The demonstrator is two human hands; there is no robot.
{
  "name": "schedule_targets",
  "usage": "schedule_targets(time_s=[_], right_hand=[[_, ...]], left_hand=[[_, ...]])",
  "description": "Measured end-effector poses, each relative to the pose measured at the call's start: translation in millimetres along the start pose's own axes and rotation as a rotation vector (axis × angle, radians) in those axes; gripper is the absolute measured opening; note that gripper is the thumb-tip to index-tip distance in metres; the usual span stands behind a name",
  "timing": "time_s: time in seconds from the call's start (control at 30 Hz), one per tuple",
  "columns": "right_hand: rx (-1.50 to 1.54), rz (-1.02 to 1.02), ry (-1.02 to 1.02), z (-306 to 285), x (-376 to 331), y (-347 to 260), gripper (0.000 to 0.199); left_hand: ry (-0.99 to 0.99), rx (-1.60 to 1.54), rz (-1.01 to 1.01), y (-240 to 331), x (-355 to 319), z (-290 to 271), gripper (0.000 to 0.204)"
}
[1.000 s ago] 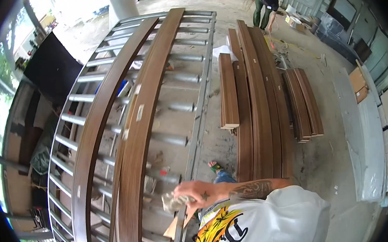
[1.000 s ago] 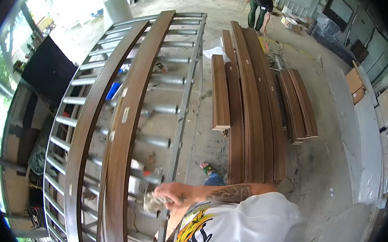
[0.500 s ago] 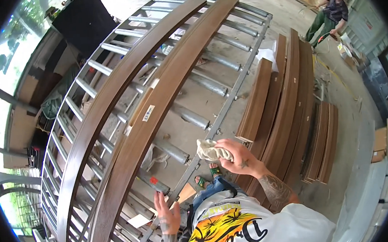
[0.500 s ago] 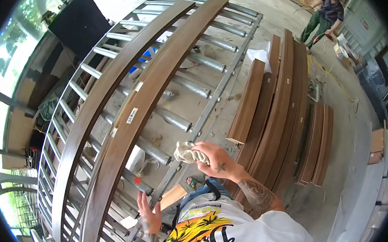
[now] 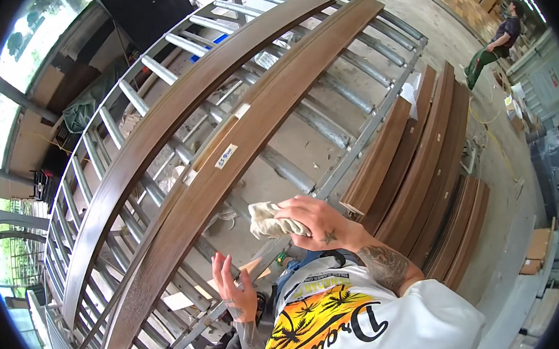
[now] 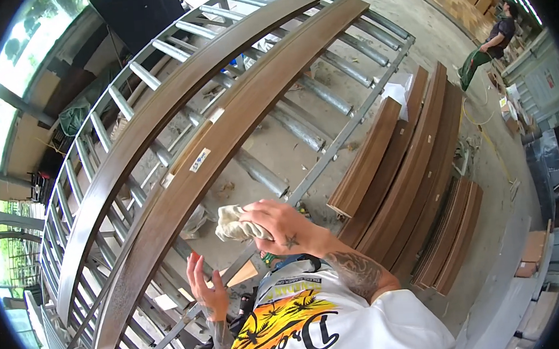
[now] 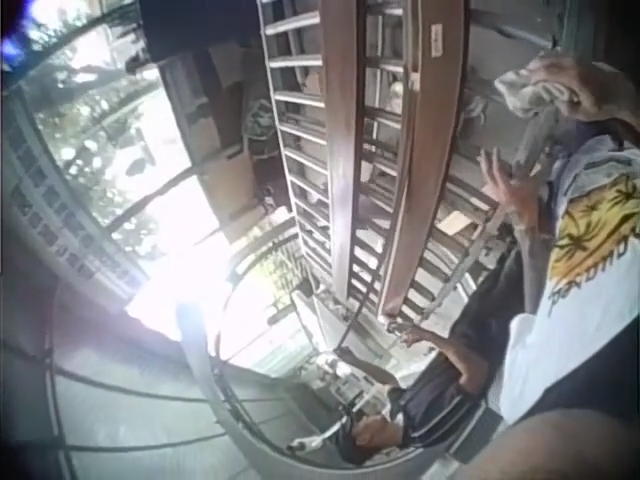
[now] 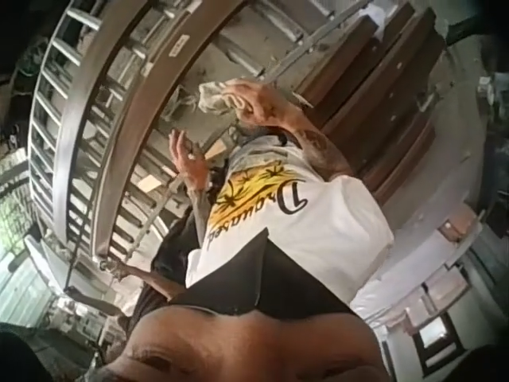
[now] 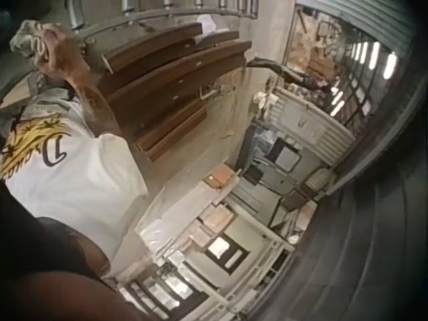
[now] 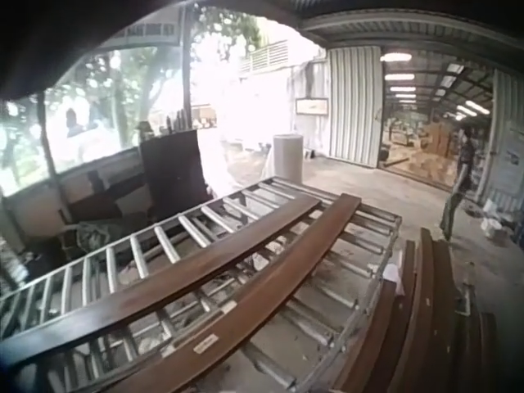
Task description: Wiping down and applying sealant to wooden planks on a rack.
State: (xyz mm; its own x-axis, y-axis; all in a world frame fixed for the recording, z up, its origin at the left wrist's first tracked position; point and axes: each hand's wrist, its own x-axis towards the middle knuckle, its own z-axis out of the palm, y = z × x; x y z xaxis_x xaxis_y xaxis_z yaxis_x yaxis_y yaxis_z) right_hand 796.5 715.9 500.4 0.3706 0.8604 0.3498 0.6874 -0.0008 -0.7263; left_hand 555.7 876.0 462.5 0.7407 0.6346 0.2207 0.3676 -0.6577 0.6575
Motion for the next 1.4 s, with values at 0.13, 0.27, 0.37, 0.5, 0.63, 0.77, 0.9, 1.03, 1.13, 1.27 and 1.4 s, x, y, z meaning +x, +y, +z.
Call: schedule_targets(time_s=[0.13,0.27,0.37,0.5,0.63,0.77,0.9,1.03,1.13,1.27,1.4], right_hand=[[0.108,-0.055,0.01,-47,35,49,0.045],[0.105,-0.085,0.033,-124,60,101,0.042],[0.023,-0.047,0.104,-153,70,148,0.044],[-0.1,-0.154,0.125,-143,119,176,0.046],[-0.281,-0.311,-0.046,-81,157,197,0.049],[-0.256,-0.314,0.13,-103,156,259,0.038],[-0.385,-0.101,0.195,-252,187,332,0.036],[-0.84,0.298,0.406,-363,176,434,0.029],[-0.669,0.084,0.233,-310,195,403,0.026],[-0.219,-0.314,0.085,-144,192,280,0.039],[-0.252,-0.291,-0.048,-126,204,259,0.043]], left_hand=[[0.026,0.03,-0.09,26,29,24,0.043],[0.01,0.056,-0.066,61,73,59,0.047],[0.025,0.129,0.007,89,135,83,0.057],[-0.065,0.3,0.132,107,225,108,0.093],[-0.191,0.523,0.082,97,274,131,0.135],[-0.177,0.545,0.033,77,286,158,0.14],[-0.123,0.585,-0.006,87,276,147,0.139],[-0.146,0.527,0.028,90,287,158,0.141],[-0.147,0.536,0.022,90,287,157,0.14],[-0.174,0.538,0.039,89,289,160,0.138],[-0.152,0.558,0.035,81,283,151,0.137]])
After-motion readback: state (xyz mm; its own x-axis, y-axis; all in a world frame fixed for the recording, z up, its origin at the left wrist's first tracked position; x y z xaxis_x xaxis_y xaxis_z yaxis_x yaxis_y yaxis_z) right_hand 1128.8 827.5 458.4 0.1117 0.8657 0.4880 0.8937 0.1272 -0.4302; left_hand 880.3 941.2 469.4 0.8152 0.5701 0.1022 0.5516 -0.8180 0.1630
